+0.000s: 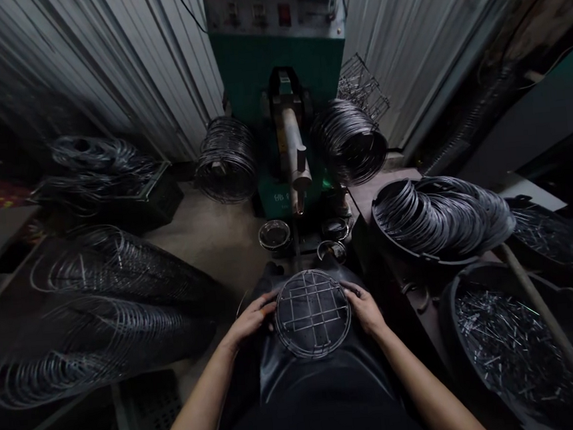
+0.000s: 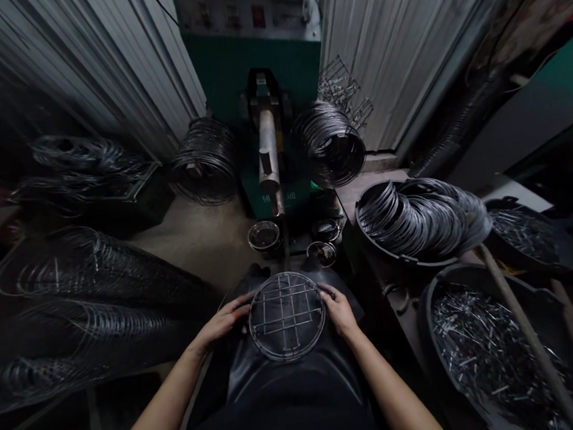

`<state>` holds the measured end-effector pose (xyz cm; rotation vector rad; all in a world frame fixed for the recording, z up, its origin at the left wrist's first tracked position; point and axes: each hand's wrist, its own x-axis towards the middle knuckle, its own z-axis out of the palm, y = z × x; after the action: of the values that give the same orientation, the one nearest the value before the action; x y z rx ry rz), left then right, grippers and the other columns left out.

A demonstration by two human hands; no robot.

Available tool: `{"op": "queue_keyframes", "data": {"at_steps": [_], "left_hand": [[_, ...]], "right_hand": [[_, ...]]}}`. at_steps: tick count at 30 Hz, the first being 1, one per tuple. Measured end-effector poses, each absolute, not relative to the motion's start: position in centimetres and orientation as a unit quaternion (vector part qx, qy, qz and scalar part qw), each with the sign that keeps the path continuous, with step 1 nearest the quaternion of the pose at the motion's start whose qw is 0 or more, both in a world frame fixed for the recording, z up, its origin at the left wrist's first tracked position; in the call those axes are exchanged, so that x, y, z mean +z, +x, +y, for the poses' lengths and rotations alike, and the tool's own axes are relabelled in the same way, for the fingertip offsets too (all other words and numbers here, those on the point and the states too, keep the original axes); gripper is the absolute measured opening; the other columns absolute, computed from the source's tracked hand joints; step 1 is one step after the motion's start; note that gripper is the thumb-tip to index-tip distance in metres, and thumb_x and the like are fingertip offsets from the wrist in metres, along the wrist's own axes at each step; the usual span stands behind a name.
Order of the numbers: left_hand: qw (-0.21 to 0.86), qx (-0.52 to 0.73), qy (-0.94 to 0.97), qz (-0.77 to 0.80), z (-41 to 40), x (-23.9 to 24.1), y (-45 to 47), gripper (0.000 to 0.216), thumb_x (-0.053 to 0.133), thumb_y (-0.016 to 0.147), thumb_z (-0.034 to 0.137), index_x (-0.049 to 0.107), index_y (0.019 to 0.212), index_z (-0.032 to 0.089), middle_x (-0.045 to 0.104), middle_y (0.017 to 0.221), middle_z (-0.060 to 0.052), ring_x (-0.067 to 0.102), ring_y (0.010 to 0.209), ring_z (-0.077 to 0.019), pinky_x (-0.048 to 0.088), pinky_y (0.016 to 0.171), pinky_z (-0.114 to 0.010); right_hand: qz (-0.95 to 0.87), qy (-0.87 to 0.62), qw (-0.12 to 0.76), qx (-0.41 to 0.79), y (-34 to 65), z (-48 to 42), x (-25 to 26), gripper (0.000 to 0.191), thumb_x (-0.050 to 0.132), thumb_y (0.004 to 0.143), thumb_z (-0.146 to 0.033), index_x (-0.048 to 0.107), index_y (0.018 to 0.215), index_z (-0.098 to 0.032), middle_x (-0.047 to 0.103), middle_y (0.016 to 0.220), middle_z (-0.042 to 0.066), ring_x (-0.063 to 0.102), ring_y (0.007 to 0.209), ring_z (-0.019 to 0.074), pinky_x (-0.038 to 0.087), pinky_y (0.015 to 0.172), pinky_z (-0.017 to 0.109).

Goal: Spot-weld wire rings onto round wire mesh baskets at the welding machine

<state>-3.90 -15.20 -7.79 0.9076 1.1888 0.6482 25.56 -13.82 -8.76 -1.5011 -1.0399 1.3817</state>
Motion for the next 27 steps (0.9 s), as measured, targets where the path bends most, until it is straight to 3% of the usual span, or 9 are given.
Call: {"op": "queue_keyframes", "data": {"at_steps": [3, 6, 14, 19, 23, 27], "left_hand": [[0.645, 0.288, 0.463, 0.535, -15.0, -7.8, -3.8, 0.064, 0.062, 0.071, 0.046, 0.051, 0.127, 0.018, 0.062, 0.108, -0.008, 0.059, 0.082, -0.0204, 0.05, 0.067, -0.031], [0.62, 0.285, 0.496, 0.537, -14.9, -8.0, -3.8, 0.064, 0.062, 0.069, 0.043, 0.053, 0.126, 0.016, 0.057, 0.121, -0.009, 0.055, 0.103, -0.027, 0.048, 0.085, -0.037], [0.495, 0.264, 0.616, 0.553, -14.9, -10.3, -3.9, 0.056, 0.054, 0.076, 0.036, 0.053, 0.127, 0.012, 0.057, 0.118, -0.013, 0.049, 0.113, -0.0286, 0.031, 0.104, -0.045], [0.471, 0.179, 0.675, 0.539, -15.9, -9.9, -5.4, 0.06, 0.047, 0.083, 0.037, 0.038, 0.139, 0.018, 0.047, 0.127, -0.012, 0.04, 0.123, -0.0274, 0.026, 0.108, -0.044], [0.502, 0.136, 0.696, 0.494, -17.5, -9.4, -5.9, 0.096, 0.069, 0.067, 0.049, 0.02, 0.145, 0.022, 0.023, 0.146, -0.011, 0.019, 0.136, -0.032, 0.018, 0.111, -0.045], [0.421, 0.151, 0.701, 0.556, -19.0, -9.3, -3.6, 0.129, 0.08, 0.047, 0.055, 0.006, 0.146, 0.018, 0.012, 0.147, -0.019, 0.018, 0.135, -0.0399, 0.023, 0.109, -0.049]], "right_hand": [[-0.448, -0.596, 0.397, 0.536, 25.7, -13.5, -8.7, 0.04, 0.063, 0.071, -0.043, 0.069, 0.102, -0.019, 0.07, 0.105, 0.009, 0.062, 0.101, 0.025, 0.047, 0.089, 0.039], [-0.47, -0.597, 0.387, 0.522, 25.8, -13.4, -9.0, 0.04, 0.063, 0.071, -0.044, 0.07, 0.101, -0.019, 0.07, 0.107, 0.009, 0.061, 0.104, 0.0258, 0.045, 0.094, 0.042], [-0.489, -0.599, 0.364, 0.519, 26.2, -13.2, -9.3, 0.037, 0.065, 0.069, -0.039, 0.07, 0.1, -0.02, 0.07, 0.107, 0.008, 0.062, 0.104, 0.0249, 0.041, 0.099, 0.042], [-0.512, -0.596, 0.32, 0.529, 27.0, -13.3, -8.4, 0.034, 0.068, 0.067, -0.03, 0.071, 0.101, -0.024, 0.069, 0.109, 0.005, 0.06, 0.108, 0.0241, 0.04, 0.101, 0.041], [-0.503, -0.598, 0.3, 0.547, 27.5, -13.6, -8.5, 0.04, 0.069, 0.066, -0.026, 0.069, 0.105, -0.026, 0.069, 0.11, 0.002, 0.06, 0.107, 0.0234, 0.042, 0.099, 0.04], [-0.497, -0.604, 0.288, 0.552, 27.5, -13.7, -8.7, 0.042, 0.067, 0.068, -0.028, 0.067, 0.11, -0.026, 0.068, 0.112, 0.001, 0.06, 0.107, 0.023, 0.043, 0.098, 0.04]]}}
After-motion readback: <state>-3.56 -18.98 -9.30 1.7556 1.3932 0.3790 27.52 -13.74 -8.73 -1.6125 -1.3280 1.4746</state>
